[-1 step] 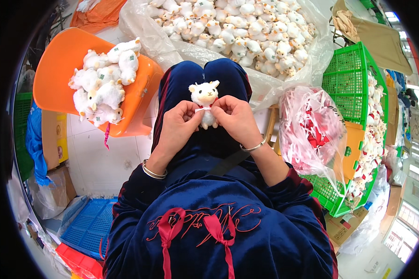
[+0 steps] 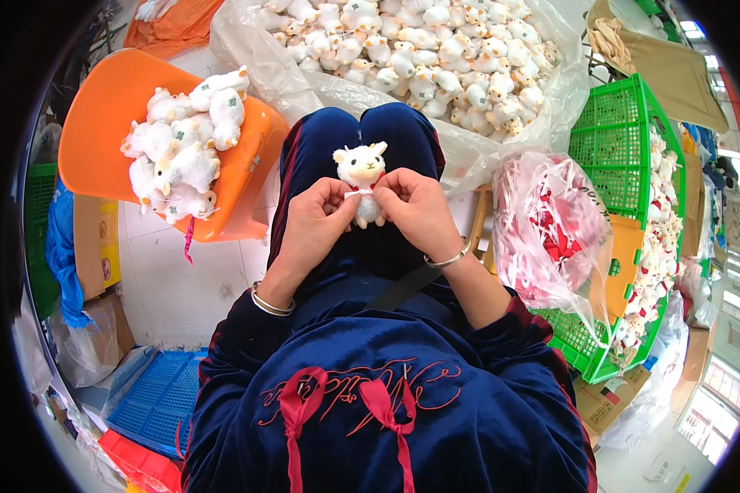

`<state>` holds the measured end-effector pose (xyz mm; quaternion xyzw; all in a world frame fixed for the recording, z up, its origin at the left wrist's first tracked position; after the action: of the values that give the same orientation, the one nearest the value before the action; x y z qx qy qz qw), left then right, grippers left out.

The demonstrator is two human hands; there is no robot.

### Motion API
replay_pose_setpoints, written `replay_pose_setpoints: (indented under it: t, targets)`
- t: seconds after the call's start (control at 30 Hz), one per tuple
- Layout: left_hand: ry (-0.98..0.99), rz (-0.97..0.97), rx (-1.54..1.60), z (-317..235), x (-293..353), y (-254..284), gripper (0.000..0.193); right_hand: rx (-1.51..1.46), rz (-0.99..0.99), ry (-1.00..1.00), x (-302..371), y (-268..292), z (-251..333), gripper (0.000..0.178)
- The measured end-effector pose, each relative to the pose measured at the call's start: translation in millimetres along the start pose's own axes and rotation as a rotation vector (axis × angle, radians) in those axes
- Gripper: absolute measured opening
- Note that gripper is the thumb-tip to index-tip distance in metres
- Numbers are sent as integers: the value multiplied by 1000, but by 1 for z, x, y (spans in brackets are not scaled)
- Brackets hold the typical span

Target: The person ties a pink ribbon around the neck of a small white stuffed toy. They adjust the bow and then place the finished toy on an orange chair with other completed toys.

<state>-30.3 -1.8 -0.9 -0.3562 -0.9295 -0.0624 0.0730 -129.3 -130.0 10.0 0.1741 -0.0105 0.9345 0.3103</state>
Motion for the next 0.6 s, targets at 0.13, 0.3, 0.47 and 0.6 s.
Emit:
replay_pose_setpoints:
  t: [0.13,0.3,0.47,0.6]
  targets:
    - [0,6,-7,-1,-1,0,13,11,-39,47,-1,4,-4,14]
    - [-32,4,-40,-2,-2,0,14,44,-29,57,-2,4,-2,14]
    - [-48,0,-40,-4,-2,0,15,86,27,61,-2,0,2,13]
    - [-58,-32,-79,-11,-4,1,20,100,56,25,-3,0,4,13]
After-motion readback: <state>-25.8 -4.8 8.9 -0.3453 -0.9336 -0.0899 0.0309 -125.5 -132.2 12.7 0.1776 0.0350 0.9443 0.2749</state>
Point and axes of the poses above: each hand's wrist, its own x-axis away from the middle knuckle, its own y-axis out of the back of the hand, z = x × y, the point moved 10 cm from there along -x, towards the middle knuckle, and after that the axes turned 7 degrees about -z, right-handed, at the moved point
